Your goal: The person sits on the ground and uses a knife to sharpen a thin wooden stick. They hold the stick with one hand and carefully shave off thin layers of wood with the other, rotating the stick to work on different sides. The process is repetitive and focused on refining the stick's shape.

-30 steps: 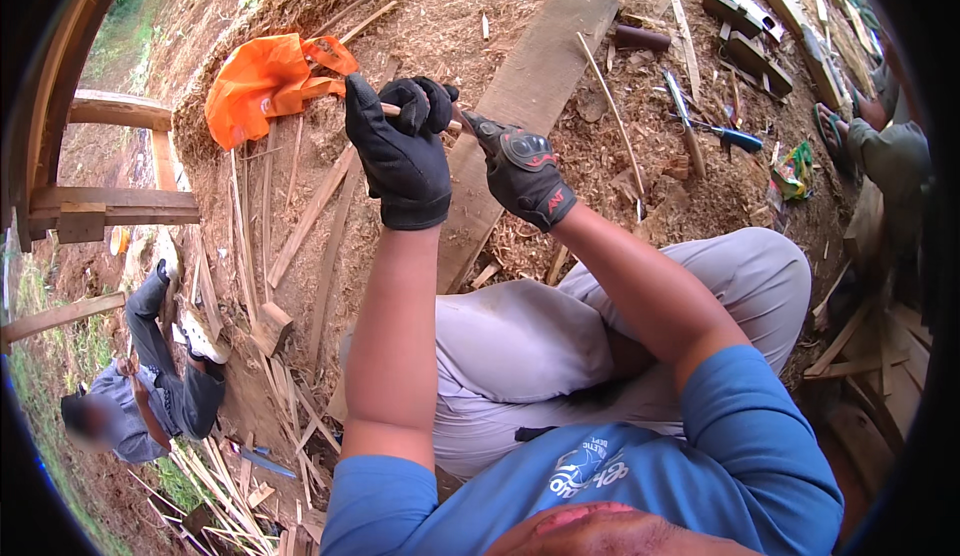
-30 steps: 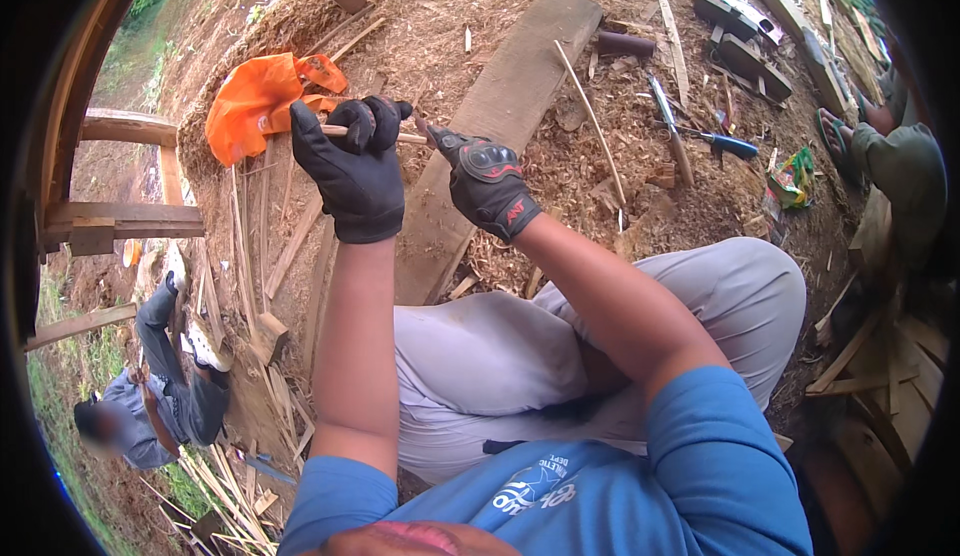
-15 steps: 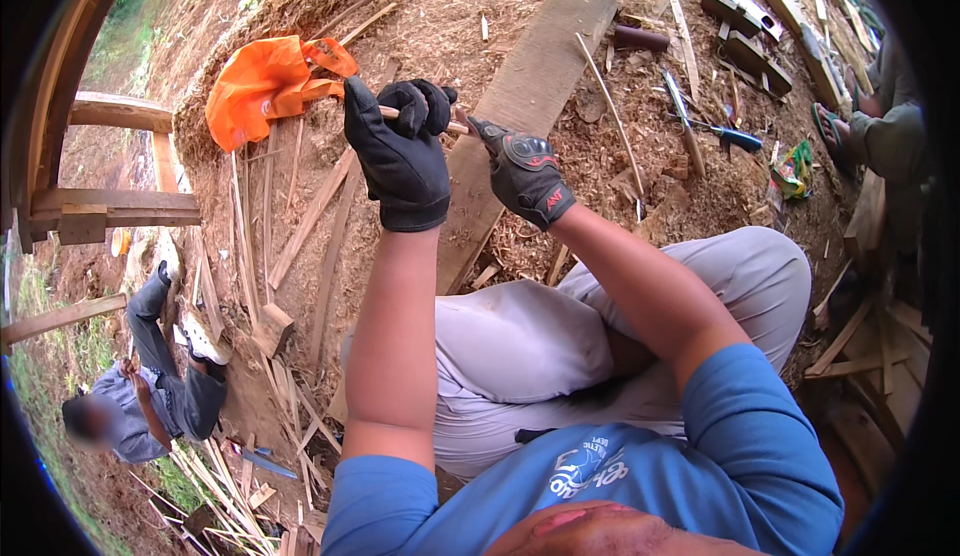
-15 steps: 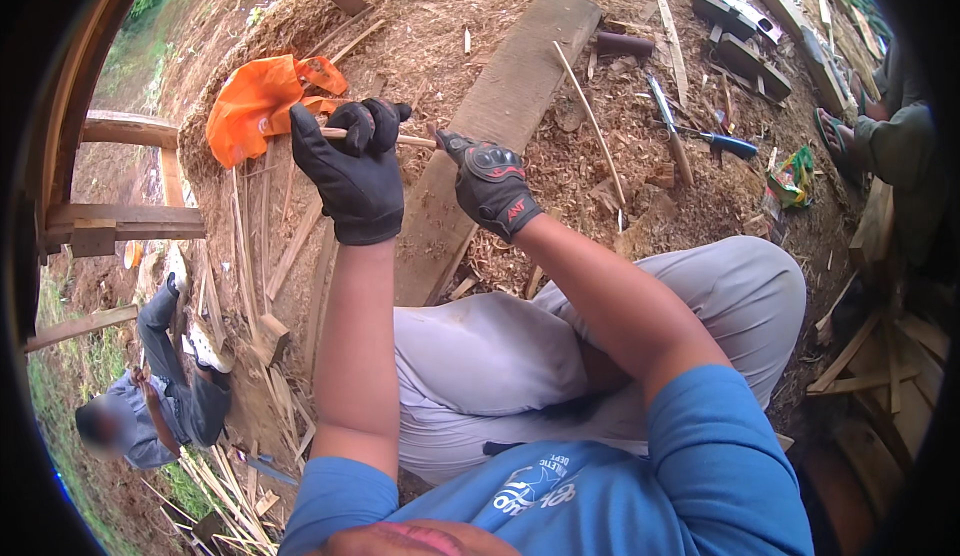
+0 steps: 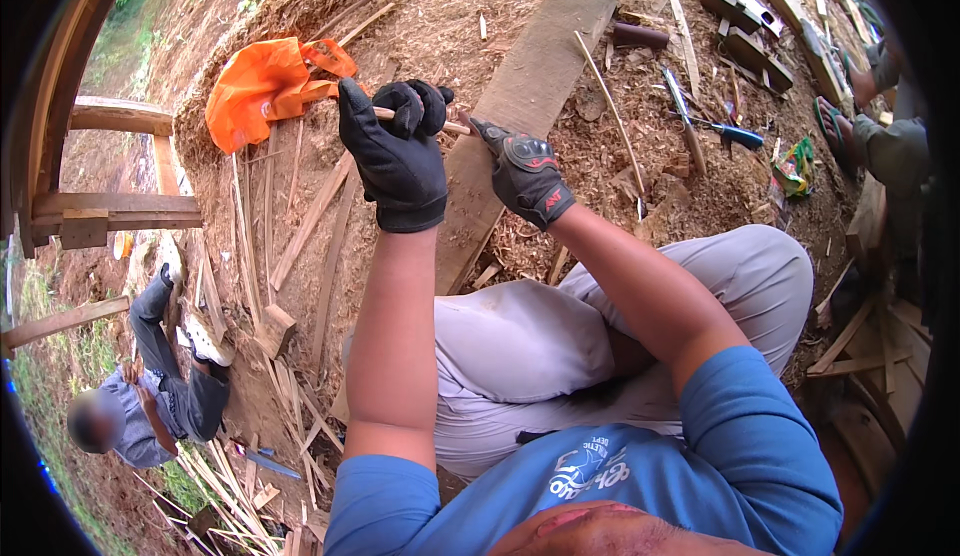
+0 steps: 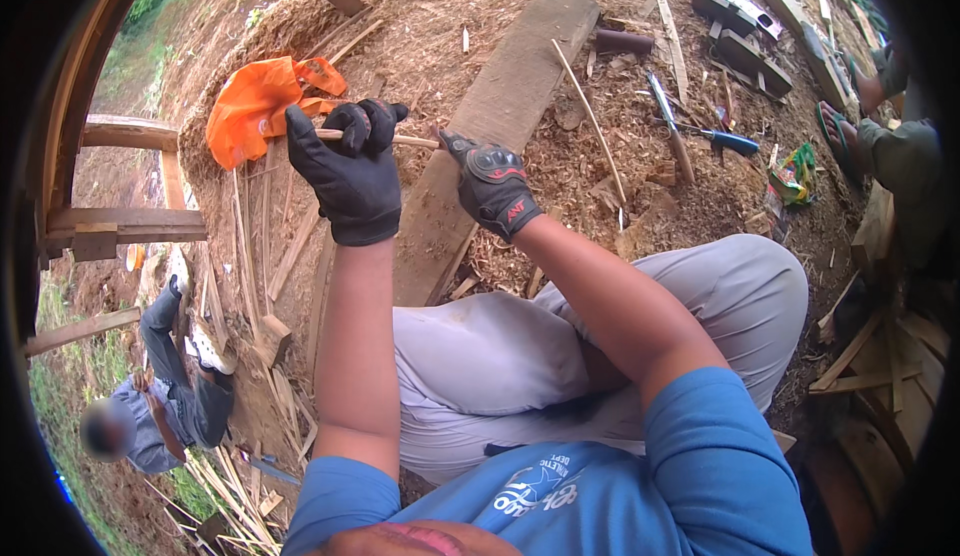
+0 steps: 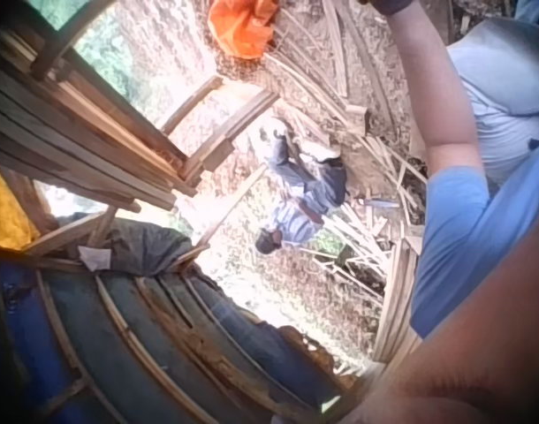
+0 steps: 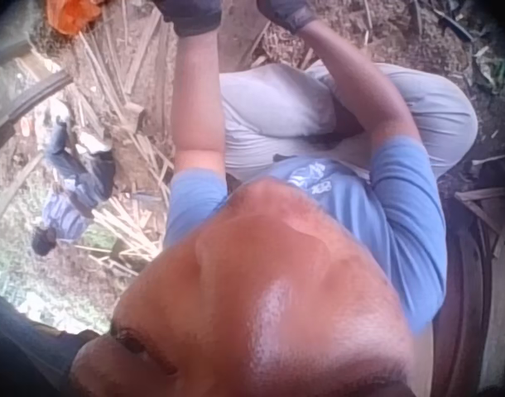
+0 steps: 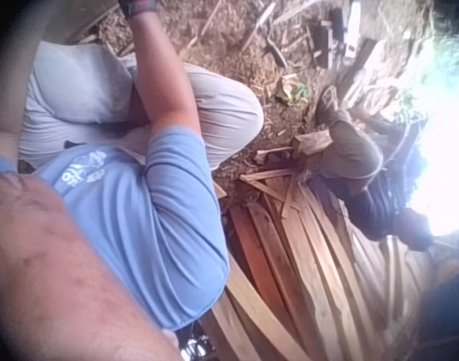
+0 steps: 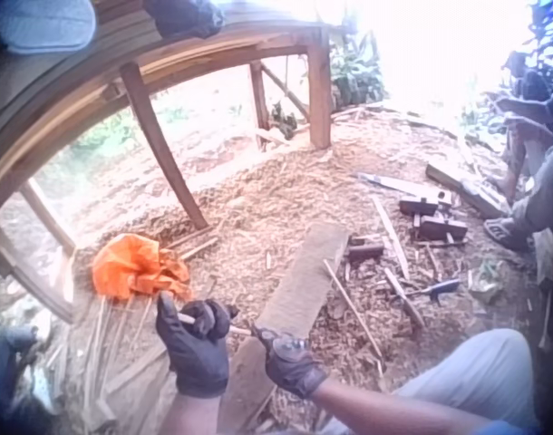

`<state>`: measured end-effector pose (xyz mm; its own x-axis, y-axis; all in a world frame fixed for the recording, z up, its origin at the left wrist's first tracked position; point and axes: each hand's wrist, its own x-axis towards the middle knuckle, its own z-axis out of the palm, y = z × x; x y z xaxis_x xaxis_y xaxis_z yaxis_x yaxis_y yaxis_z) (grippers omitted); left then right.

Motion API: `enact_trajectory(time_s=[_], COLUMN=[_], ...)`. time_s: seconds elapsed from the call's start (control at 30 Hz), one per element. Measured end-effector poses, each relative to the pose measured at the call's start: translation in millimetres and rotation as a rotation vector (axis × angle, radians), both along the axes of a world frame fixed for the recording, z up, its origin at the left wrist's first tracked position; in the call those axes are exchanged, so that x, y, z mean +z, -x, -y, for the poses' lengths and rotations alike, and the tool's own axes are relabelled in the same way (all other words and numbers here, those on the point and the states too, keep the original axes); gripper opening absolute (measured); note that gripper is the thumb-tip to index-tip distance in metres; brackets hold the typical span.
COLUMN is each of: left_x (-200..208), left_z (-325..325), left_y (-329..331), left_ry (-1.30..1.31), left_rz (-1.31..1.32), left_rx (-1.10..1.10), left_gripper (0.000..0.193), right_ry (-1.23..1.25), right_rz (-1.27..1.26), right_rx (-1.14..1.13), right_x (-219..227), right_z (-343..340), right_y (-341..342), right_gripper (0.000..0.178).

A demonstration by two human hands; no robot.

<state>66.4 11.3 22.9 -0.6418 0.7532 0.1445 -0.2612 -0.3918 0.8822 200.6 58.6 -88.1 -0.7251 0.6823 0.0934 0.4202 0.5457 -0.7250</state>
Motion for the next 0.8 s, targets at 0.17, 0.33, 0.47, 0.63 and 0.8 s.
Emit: enact_trajectory(time_s=[0.17, 0.33, 0.47, 0.63, 0.8], left_x=[-3, 0, 0, 3, -2], left_z=[2, 7, 8, 3, 13], left_y=[1, 3, 8, 9, 8], left_ry=[0.001, 0.007, 0.018, 0.025, 0.054], left_rz=[0.008, -0.003, -0.006, -0.049, -0.022], left_rx=[-0.036, -0.083, -0.094, -0.119, -0.071], left_gripper=[0.070, 0.069, 0.069, 0.069, 0.070], right_ry=[-0.123, -0.050, -0.160, -0.081, -0.183], right_rz=[-0.263, -0.017, -0.270, -0.265, -0.455], right_rx=[-0.020, -0.023, -0.027, -0.035, 0.009], right_x=[9, 9, 4, 2, 13], right_z=[14, 10, 8, 6, 13], right_y=[6, 4, 10, 13, 20], right_gripper=[0.077, 0.073, 0.065, 0.065, 0.068])
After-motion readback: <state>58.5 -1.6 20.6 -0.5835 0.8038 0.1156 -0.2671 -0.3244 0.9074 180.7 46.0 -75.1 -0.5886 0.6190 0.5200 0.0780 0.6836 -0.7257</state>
